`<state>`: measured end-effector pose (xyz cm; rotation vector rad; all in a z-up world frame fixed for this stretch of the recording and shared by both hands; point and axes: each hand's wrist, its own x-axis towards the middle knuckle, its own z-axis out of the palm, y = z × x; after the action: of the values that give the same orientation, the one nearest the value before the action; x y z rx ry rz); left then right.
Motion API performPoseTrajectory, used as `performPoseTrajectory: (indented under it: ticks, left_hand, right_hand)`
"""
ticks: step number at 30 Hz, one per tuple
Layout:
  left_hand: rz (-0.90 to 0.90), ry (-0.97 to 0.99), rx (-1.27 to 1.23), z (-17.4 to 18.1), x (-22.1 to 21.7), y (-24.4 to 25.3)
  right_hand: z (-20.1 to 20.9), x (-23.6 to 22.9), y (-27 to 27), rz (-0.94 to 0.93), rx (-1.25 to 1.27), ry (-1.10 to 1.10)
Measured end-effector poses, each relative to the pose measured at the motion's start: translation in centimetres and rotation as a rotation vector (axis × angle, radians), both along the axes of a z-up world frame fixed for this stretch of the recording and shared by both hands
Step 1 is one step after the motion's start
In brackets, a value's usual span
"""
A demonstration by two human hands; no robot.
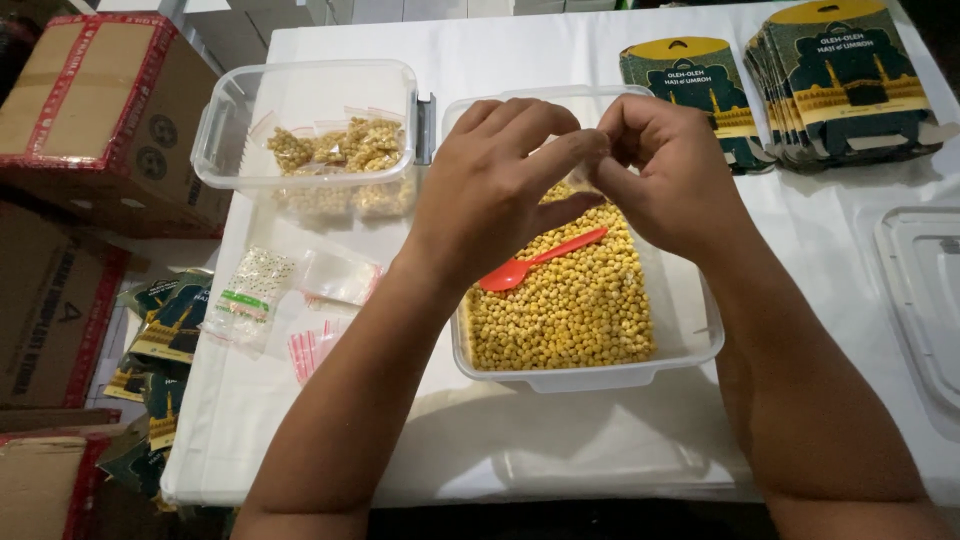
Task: Packing small yellow beads into containers and bags using a spoon and fingers.
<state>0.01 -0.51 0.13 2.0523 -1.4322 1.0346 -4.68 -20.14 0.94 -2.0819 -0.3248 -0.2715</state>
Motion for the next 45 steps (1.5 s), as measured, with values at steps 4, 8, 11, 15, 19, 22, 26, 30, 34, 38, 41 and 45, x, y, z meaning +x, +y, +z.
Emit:
performPoseTrajectory:
  ticks: [4,8,11,15,19,22,26,30,34,38,41,45]
  left_hand:
    - [-0.033,0.030,0.053,-0.1,0.2,0.0]
    - [-0.046,0.036,0.106,-0.4,0.4,-0.1]
    - [-0.096,0.057,0.098,-0.3,0.3,-0.2]
    - [-0.134,0.085,0.096,-0.6,0.3,-0.3]
    - [-0.143,0.110,0.051,-0.4,0.0,-0.2]
    - [-0.137,0.146,0.044,-0.5,0.2,-0.2]
    - [-0.119,0.236,0.030,-1.1,0.1,-0.4]
    - [-0.162,0.362,-0.066,-0.9,0.2,-0.3]
    - [-0.081,0.528,-0.210,-1.0,0.4,-0.2]
    - [-0.044,0.615,-0.311,-1.1,0.5,-0.1]
    - [-0.059,0.603,-0.310,-1.0,0.6,-0.1]
    - [-0.071,0.603,-0.313,-1.1,0.7,-0.1]
  right_hand:
    - [0.1,-0.1,0.0,-0.019,-0.009,0.024]
    - [-0.1,0.0,-0.2,-0.025,-0.043,0.024]
    - [-0.2,0.1,-0.3,-0.040,-0.040,0.051]
    - [-0.7,0.3,-0.6,-0.041,-0.042,0.066]
    - [-0.3,0.2,-0.8,-0.067,-0.102,0.072]
    - [0.7,-0.2,-0.9,-0.062,-0.066,0.098]
    - [2.3,-1.1,-1.2,-0.027,-0.090,0.131]
    - [3.5,-1.7,-2.4,0.031,-0.142,0.044]
    - [3.9,-1.7,-1.6,0.025,-0.460,0.161]
    - [3.4,-0.3,2.4,0.157,-0.894,0.604]
    - [0.3,1.6,3.4,0.232,-1.084,0.644]
    - [-4.6,3.4,2.8,0.402,-1.356,0.572]
